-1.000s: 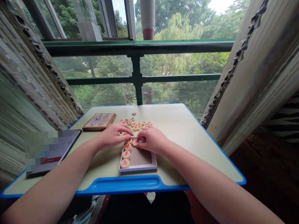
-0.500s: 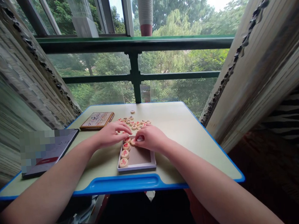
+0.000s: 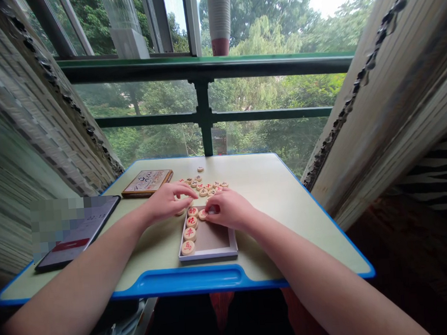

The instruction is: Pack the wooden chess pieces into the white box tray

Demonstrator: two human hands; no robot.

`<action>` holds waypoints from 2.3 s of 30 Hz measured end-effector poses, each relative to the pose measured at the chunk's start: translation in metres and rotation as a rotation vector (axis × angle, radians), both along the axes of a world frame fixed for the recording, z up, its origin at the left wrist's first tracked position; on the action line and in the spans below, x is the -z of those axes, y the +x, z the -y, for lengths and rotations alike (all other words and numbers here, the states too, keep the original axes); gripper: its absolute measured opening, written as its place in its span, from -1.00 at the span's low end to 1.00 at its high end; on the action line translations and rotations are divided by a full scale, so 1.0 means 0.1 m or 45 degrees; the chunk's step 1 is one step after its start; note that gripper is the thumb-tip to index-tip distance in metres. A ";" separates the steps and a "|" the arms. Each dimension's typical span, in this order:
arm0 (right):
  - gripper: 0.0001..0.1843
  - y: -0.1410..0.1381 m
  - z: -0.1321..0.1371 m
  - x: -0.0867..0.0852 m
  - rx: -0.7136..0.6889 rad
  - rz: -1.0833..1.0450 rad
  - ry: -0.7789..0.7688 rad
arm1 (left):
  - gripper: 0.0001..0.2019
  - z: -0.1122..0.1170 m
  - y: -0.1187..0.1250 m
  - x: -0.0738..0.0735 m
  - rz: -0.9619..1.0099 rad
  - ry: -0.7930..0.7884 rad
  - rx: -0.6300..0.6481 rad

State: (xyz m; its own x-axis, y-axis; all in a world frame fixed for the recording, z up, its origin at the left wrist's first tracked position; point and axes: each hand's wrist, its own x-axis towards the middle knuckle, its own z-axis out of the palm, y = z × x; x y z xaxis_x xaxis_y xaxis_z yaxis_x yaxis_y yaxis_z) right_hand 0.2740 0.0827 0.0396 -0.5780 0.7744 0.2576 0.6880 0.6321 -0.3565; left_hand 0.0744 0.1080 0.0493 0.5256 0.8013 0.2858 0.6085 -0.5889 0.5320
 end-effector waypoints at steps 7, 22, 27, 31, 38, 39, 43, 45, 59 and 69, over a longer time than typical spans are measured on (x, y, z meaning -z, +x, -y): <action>-0.88 0.04 0.02 -0.08 -0.009 -0.034 -0.001 | -0.49 -0.05 -0.02 0.07 0.148 -0.059 -0.091; -0.77 0.28 -0.33 0.06 0.440 -0.208 0.047 | -0.65 -0.18 0.08 0.22 0.389 0.007 -0.293; -0.75 0.30 -0.40 0.10 0.432 -0.220 0.060 | -0.69 -0.23 0.08 0.25 0.253 0.084 -0.232; -0.73 0.32 -0.44 0.13 0.394 -0.199 0.005 | -0.59 -0.26 0.05 0.26 0.178 0.021 -0.212; -0.76 0.31 -0.43 0.13 0.429 -0.110 -0.053 | -0.64 -0.27 0.02 0.28 0.028 -0.087 -0.192; -0.78 0.31 -0.42 0.12 0.436 -0.108 -0.044 | -0.64 -0.27 0.03 0.28 0.032 -0.090 -0.184; -0.85 0.31 -0.42 0.12 0.440 -0.115 -0.020 | -0.65 -0.26 0.05 0.26 0.032 -0.082 -0.181; -0.85 0.31 -0.43 0.13 0.437 -0.115 -0.018 | -0.66 -0.26 0.07 0.26 0.057 -0.063 -0.197; -0.78 0.29 -0.41 0.12 0.389 -0.151 -0.010 | -0.63 -0.26 0.09 0.29 0.240 0.050 -0.318; -0.78 0.29 -0.40 0.14 0.434 -0.232 0.006 | -0.63 -0.17 0.19 0.27 0.261 0.079 -0.290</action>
